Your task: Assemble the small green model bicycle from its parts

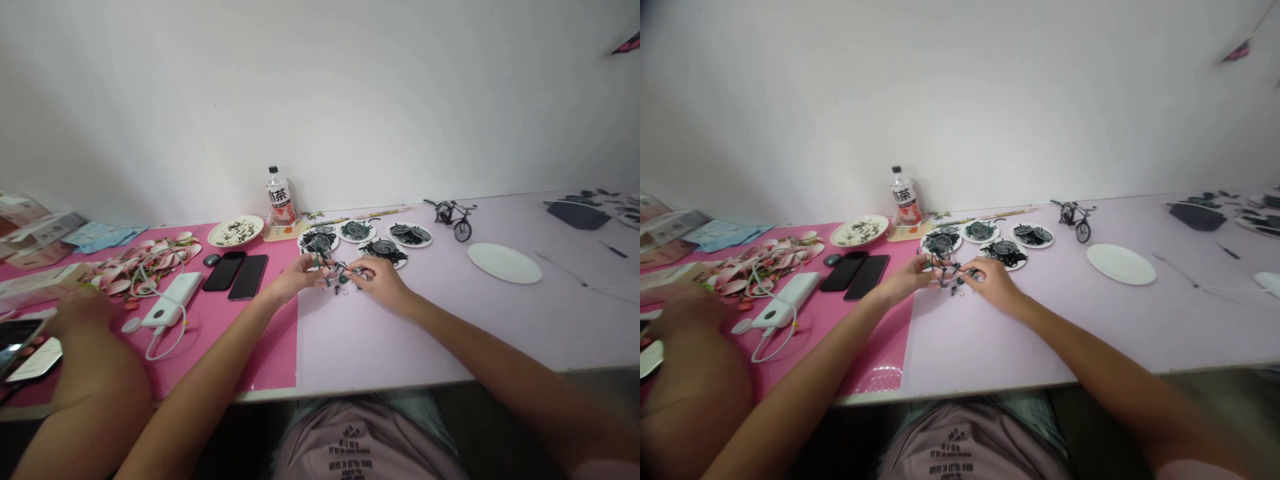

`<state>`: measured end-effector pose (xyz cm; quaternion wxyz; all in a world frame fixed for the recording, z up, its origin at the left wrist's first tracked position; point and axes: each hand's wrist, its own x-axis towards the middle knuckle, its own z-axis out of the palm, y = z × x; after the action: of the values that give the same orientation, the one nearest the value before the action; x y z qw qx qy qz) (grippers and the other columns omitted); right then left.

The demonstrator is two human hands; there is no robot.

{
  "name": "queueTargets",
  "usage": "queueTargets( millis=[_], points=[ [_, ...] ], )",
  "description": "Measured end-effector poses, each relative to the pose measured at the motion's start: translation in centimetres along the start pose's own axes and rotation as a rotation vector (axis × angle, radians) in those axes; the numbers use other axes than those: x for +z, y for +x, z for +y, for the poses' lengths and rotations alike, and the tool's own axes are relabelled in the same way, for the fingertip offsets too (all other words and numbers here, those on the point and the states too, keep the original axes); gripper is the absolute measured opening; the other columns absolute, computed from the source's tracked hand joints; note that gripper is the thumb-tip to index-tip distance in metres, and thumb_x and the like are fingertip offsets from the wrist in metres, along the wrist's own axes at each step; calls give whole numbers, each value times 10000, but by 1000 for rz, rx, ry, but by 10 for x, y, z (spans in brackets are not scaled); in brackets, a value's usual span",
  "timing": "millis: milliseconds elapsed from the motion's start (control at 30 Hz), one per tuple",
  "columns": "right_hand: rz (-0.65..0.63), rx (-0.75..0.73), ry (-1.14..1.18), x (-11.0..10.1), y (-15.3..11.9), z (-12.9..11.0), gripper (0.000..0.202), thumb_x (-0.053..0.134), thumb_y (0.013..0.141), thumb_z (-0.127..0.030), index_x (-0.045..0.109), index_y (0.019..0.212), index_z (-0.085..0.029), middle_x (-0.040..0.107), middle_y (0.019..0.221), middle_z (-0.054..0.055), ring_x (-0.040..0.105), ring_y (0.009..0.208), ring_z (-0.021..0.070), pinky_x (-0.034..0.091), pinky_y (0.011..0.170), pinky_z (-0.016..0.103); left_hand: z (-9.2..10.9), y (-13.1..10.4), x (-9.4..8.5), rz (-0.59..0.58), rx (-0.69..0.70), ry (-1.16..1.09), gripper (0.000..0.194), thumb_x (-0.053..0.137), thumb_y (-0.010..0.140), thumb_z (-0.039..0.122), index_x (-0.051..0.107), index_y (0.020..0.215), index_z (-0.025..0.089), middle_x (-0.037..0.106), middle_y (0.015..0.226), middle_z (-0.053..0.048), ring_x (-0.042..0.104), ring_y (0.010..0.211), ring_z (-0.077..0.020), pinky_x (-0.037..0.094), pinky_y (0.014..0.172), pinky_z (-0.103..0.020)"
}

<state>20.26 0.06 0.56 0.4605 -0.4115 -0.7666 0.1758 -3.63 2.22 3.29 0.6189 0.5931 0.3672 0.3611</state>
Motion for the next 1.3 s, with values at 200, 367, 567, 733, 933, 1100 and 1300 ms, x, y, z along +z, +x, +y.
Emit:
queueTargets(
  millis=[200,367,567,733,933,1100,1300],
  points=[
    [-15,72,62,1,-1,-6,293,698,916,-470,781,915,-189,676,784,61,502,625,159,393,592,311,-17,6,19,144,250,-18,532,919,664,458,522,878,176,647,1382,-164,749,1050,-258,606,862,-361],
    [20,163,176,3,-2,-9,402,706,881,-564,768,916,-168,574,647,10,428,569,131,347,540,283,-15,1,29,156,312,11,498,912,697,412,512,875,176,647,1377,-150,742,1047,-238,609,853,-341],
    [86,207,241,4,-3,-9,423,744,836,-562,772,908,-146,462,586,-34,348,550,110,299,528,272,-18,0,35,185,336,-7,469,915,699,372,527,874,173,656,1349,-146,746,1024,-250,615,835,-355],
    [56,218,259,4,-4,-9,420,747,832,-563,774,909,-151,428,580,-43,322,540,107,281,522,273,-22,0,39,197,355,-7,452,911,703,360,540,877,169,667,1334,-145,751,995,-231,607,817,-323],
    [48,213,269,5,-5,-9,445,741,831,-594,770,901,-155,429,573,-43,315,535,102,277,509,267,-22,1,40,183,368,-23,472,921,691,377,544,878,164,664,1322,-144,752,964,-214,607,811,-313],
    [26,210,282,4,-5,-10,416,747,833,-564,770,885,-152,478,590,-31,339,532,100,295,514,269,-22,1,40,180,369,-52,479,932,679,368,543,870,164,679,1288,-139,757,966,-222,609,815,-323],
    [39,198,275,4,-4,-10,379,754,838,-531,772,886,-156,477,579,-35,327,525,97,283,506,264,-23,1,39,188,368,-50,459,926,691,360,551,871,165,692,1256,-141,745,1032,-252,610,836,-344]
  ],
)
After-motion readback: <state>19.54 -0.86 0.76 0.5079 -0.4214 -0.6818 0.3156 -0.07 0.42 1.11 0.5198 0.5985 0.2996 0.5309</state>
